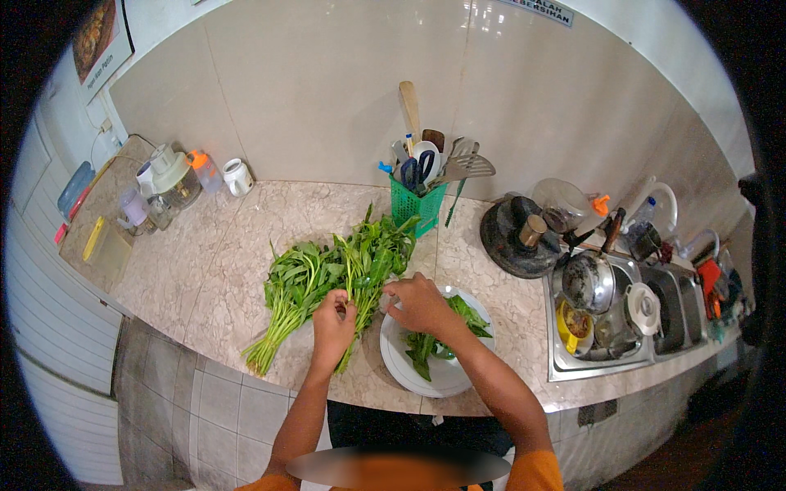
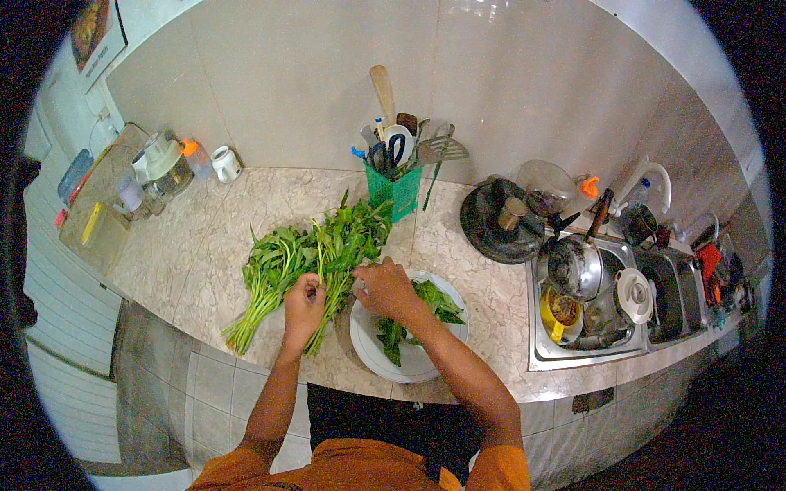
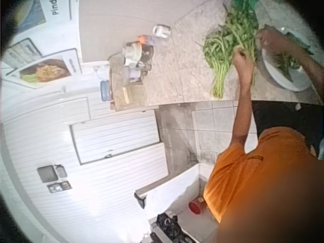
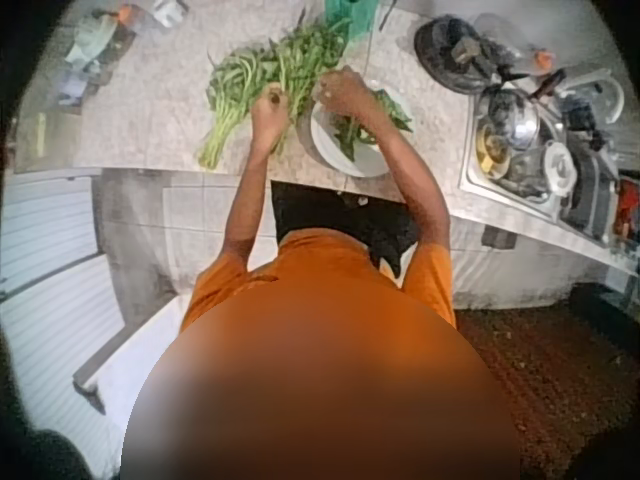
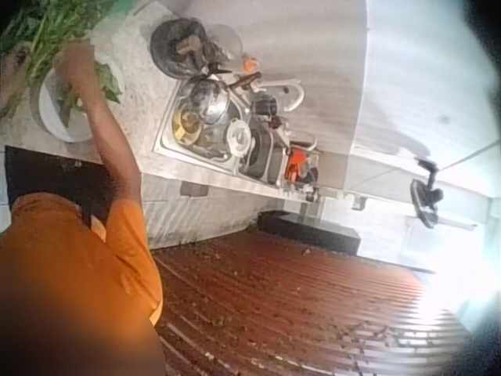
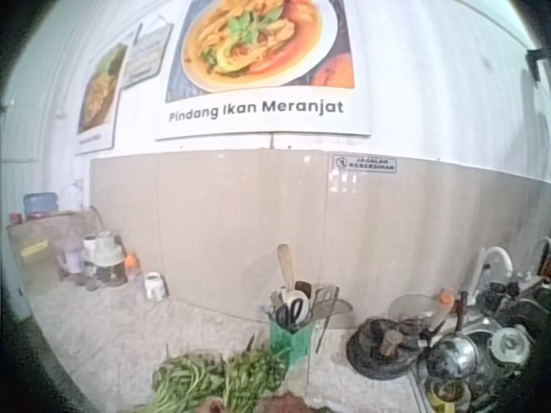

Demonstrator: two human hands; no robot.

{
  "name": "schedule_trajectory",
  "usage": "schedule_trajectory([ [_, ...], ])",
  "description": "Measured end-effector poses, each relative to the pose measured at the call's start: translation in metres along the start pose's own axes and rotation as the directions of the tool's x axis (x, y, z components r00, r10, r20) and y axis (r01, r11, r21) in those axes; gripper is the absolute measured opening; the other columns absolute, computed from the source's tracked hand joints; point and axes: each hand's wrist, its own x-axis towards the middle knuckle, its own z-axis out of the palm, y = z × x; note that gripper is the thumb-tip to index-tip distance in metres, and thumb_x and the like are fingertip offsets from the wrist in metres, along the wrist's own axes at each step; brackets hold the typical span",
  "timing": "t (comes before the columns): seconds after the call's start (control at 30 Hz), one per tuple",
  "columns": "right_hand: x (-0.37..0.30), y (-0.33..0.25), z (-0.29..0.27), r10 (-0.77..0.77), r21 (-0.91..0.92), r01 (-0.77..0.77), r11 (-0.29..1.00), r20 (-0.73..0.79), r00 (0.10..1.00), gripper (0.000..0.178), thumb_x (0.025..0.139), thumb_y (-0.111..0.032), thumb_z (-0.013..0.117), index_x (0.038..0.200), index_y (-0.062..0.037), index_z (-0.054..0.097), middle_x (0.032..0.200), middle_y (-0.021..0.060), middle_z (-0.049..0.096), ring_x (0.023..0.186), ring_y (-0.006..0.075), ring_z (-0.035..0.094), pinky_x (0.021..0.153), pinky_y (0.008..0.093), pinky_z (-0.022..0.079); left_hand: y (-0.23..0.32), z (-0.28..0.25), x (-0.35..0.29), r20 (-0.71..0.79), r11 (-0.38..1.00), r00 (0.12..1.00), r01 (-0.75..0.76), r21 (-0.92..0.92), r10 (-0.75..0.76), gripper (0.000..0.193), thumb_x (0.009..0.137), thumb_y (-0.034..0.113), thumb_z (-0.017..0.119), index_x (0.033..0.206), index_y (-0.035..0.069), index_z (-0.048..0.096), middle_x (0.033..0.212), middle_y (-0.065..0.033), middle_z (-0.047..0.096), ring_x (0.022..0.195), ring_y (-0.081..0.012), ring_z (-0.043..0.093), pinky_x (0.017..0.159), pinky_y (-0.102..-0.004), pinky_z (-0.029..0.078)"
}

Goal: The person picks up bunches of leafy green vegetables from the countertop, separates leaves from stems by hand, and places the leaves into a white bowl. The stems are set aside on the counter. The process is repeated continuously throughout the clip.

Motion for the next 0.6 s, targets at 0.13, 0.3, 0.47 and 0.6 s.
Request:
schedule_trajectory([
  [0.13, 0.001, -0.001, 0.01, 0.007, 0.03, -0.005, 1.0, -0.054, 0.999, 0.054, 0.088, -0.027, 0.073, 0.138, -0.0117, 0.061, 0.126, 0.0163, 0.07, 0.111, 0.0422, 0.06, 0.094, 0.0557, 0.05, 0.001, -0.002, 0.001, 0.01, 0.999, 1.0, 0.019, -0.035, -0.019, 0.013, 0.094, 0.002, 0.067, 0.105, -0.002, 0.061, 0.081, -0.0124, 0.069, 0.067, -0.0188, 0.066, 0.064, -0.0324, 0.053],
  [0.3, 0.008, -0.002, 0.013, -0.052, 0.157, 0.071, 0.985, -0.121, 0.991, 0.064, 0.086, -0.019, 0.076, 0.145, -0.0099, 0.055, 0.119, 0.0168, 0.072, 0.105, 0.0406, 0.061, 0.096, 0.048, 0.047, 0.002, -0.009, 0.0, 0.033, 0.997, 0.998, 0.06, 0.04, -0.061, 0.011, 0.095, 0.003, 0.067, 0.103, -0.002, 0.06, 0.08, -0.0122, 0.068, 0.064, -0.019, 0.064, 0.061, -0.0334, 0.051],
  [0.47, 0.014, -0.005, 0.007, -0.071, 0.271, 0.1, 0.957, -0.113, 0.991, 0.055, 0.085, -0.015, 0.074, 0.137, -0.0124, 0.058, 0.112, 0.0128, 0.074, 0.1, 0.0396, 0.062, 0.096, 0.0467, 0.048, -0.002, -0.008, 0.002, -0.018, 0.999, 0.999, -0.048, -0.017, 0.048, 0.016, 0.089, -0.001, 0.07, 0.103, 0.001, 0.062, 0.087, -0.0141, 0.065, 0.074, -0.0247, 0.063, 0.069, -0.0377, 0.051],
  [0.6, 0.013, -0.007, 0.004, -0.034, 0.303, 0.061, 0.951, -0.094, 0.995, 0.044, 0.085, -0.013, 0.072, 0.127, -0.0111, 0.063, 0.11, 0.0119, 0.074, 0.1, 0.0389, 0.064, 0.093, 0.0465, 0.05, 0.005, -0.014, 0.0, 0.003, 0.899, 0.934, -0.346, 0.268, 0.358, 0.018, 0.085, -0.001, 0.074, 0.101, 0.002, 0.067, 0.1, -0.0159, 0.058, 0.094, -0.0316, 0.059, 0.083, -0.0418, 0.049],
])
